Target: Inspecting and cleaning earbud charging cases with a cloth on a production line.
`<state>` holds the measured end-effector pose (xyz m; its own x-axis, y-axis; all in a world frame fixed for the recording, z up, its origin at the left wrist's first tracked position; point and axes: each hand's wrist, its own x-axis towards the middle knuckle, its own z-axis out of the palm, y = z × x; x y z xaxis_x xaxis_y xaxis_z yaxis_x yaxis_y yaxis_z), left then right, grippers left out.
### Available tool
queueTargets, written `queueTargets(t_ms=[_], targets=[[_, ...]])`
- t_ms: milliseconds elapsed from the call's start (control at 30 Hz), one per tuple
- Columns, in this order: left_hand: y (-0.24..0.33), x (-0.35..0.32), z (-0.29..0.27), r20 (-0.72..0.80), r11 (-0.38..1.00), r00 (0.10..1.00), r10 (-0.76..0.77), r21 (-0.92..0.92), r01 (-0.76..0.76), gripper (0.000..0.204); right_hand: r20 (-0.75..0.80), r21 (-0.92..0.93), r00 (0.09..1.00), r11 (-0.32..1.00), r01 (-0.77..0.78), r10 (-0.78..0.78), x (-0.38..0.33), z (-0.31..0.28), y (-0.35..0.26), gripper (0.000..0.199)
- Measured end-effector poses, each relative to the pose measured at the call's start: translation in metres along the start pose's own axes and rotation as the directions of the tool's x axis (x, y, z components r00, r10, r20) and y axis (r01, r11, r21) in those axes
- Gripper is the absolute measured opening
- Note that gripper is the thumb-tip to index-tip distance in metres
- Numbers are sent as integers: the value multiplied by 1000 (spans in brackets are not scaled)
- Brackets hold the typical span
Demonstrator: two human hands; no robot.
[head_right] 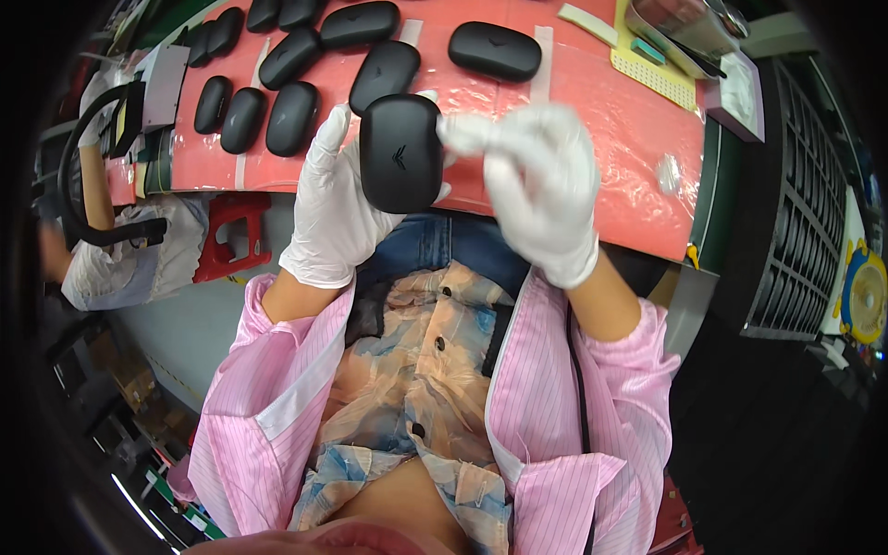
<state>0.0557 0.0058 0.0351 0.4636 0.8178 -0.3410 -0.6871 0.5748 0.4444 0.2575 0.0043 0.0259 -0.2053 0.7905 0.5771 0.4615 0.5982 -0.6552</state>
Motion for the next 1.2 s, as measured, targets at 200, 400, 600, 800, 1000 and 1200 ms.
queueTargets(t_ms=[200, 400, 600, 800, 1000, 1200], targets=[[-8, 13, 11, -120, 993, 989, 81, -80, -91, 41, 113, 109, 988, 990, 92, -104, -10, 21, 9, 39], [-11, 9, 0, -46, 996, 995, 84, -31, -86, 51, 108, 83, 988, 991, 104, -113, -39, 32, -4, 37], [-5, 13, 6, -251, 984, 954, 162, 111, -138, 46, -118, 317, 955, 922, -224, 273, -37, 14, 1, 30], [-19, 19, -6, -90, 994, 993, -70, 82, 78, 55, 6, 331, 953, 899, -288, 304, 24, 9, -7, 34], [-15, 24, -19, -96, 973, 992, -84, -220, 61, 55, 251, 93, 962, 992, 90, -110, -24, 31, -21, 45], [-10, 26, -10, 303, 856, 946, -115, -452, 249, 96, -10, 274, 995, 957, -90, 97, -13, 7, -12, 43]])
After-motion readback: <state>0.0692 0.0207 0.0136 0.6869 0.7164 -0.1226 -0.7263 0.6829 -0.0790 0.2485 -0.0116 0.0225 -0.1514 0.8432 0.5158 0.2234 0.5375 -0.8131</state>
